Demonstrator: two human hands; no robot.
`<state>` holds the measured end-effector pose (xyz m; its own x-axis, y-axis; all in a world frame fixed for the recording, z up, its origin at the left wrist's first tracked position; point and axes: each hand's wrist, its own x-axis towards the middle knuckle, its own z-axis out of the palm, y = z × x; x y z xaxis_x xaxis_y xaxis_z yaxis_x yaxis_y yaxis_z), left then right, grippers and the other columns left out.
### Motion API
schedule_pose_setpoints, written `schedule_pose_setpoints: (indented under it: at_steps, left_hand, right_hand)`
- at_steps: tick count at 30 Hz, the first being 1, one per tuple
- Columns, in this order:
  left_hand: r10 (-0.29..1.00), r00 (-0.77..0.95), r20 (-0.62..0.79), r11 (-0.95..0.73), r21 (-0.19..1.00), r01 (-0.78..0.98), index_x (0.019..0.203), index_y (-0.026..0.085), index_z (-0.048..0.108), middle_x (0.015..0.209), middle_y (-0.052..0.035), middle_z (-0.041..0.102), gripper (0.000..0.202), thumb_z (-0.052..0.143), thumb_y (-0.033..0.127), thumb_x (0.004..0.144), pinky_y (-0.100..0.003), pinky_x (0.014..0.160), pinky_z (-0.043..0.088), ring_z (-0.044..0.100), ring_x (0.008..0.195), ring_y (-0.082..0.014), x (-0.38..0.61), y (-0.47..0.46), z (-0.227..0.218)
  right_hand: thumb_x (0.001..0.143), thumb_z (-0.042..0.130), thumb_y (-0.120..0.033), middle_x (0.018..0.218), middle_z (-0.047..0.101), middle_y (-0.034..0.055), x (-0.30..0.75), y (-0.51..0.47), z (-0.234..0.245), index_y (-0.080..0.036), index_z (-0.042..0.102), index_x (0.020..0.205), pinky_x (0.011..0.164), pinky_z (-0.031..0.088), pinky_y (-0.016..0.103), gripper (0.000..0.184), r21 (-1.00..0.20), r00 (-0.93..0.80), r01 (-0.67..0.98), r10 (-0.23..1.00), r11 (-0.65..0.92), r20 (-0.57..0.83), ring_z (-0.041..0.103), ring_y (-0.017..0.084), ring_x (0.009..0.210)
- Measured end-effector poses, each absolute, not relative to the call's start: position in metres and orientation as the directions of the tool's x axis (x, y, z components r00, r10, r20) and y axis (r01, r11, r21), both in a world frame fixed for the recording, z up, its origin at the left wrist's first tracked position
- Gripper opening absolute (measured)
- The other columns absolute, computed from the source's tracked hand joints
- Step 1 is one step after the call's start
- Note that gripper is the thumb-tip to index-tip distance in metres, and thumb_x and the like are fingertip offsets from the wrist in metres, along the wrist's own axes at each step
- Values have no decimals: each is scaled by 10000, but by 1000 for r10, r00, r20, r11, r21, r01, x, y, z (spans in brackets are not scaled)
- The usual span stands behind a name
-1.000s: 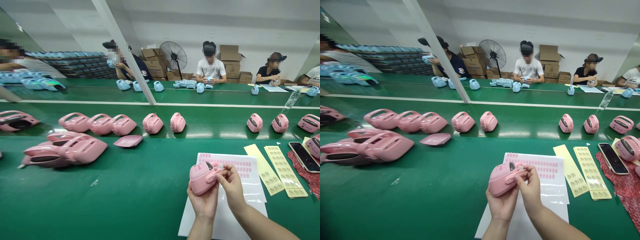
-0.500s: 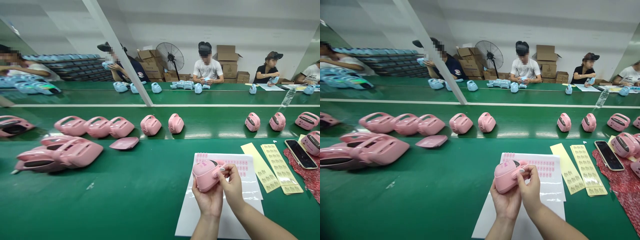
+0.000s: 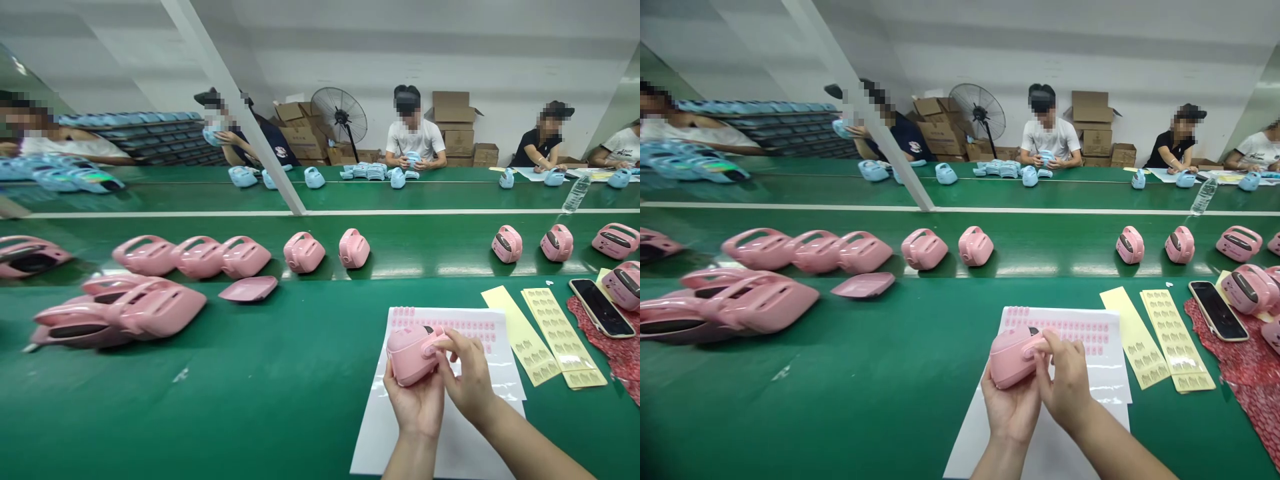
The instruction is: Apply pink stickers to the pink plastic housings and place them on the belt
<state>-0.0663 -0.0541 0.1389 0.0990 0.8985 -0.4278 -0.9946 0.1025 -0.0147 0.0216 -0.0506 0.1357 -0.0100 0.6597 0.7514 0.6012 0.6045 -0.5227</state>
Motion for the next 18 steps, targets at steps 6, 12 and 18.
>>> schedule_pose_setpoints:
  at_steps: [6,12,18]
  left_hand:
    - [909,61,-413,81,33,-996,1165,134,459,1011,-165,642,463,457,308,736,-380,794,506,628,924,-281,-73,-52,138]
    - [915,152,-373,147,-42,-988,1265,63,357,959,-175,654,587,439,297,733,-356,839,488,643,891,-256,-76,-54,132]
    - [969,232,-90,238,68,-969,1289,175,373,1158,-134,604,534,444,324,781,-390,963,399,541,1103,-253,-84,-54,110]
  right_hand:
    - [868,389,-131,1036,675,106,39,-57,145,-181,197,1376,545,425,323,545,-422,-127,715,697,558,706,554,147,493]
    - [842,366,-109,1103,644,115,32,-60,144,-208,129,1399,539,419,303,613,-406,-327,610,683,680,653,595,152,551]
    - [831,474,-279,1194,565,161,54,-43,142,-219,183,1369,701,451,420,615,-581,-116,674,842,456,527,585,178,601]
